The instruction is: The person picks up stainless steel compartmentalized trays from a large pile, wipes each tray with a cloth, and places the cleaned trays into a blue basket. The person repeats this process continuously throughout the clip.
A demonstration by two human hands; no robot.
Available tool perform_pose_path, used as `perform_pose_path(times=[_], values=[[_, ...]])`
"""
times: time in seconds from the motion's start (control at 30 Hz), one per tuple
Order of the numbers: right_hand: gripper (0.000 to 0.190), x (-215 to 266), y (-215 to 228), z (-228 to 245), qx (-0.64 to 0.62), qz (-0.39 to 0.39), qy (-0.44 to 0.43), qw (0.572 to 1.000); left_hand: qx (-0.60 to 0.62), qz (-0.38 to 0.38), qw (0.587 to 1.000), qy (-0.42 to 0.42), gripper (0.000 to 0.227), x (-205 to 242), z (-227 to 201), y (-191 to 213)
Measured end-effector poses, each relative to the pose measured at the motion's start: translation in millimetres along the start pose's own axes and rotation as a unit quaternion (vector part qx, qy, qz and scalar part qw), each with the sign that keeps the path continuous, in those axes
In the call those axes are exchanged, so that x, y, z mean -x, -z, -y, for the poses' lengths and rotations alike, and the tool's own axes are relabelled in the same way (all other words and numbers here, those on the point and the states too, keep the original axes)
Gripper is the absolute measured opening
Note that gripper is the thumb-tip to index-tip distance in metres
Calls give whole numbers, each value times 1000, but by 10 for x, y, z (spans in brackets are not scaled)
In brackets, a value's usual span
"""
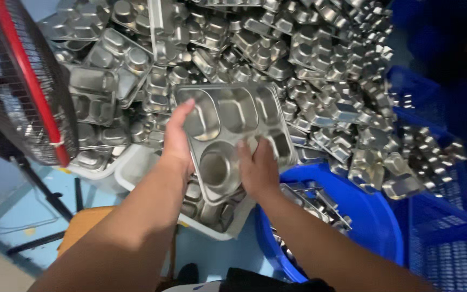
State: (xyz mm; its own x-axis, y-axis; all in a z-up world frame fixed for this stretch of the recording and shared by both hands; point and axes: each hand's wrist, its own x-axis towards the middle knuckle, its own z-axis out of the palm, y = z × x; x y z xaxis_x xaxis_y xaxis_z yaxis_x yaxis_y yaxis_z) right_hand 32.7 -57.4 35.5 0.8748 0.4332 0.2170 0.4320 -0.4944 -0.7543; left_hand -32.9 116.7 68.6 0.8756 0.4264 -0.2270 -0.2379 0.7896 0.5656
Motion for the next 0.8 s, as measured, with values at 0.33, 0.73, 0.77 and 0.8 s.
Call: perform_pose_path(times=[0.33,0.73,0.77,0.8], values=[[106,252,150,754,251,315,264,877,-103,-108,979,-138,105,-246,-152,17],[85,41,30,741,294,380,195,855,-169,-76,974,-130,105,-317,-172,59],[89,35,-7,795,314,385,209,842,-211,-95,964,-129,106,-312,-127,6],[95,41,-29,810,333,389,220,830,-254,-111,953,-122,106,-271,-91,-28]])
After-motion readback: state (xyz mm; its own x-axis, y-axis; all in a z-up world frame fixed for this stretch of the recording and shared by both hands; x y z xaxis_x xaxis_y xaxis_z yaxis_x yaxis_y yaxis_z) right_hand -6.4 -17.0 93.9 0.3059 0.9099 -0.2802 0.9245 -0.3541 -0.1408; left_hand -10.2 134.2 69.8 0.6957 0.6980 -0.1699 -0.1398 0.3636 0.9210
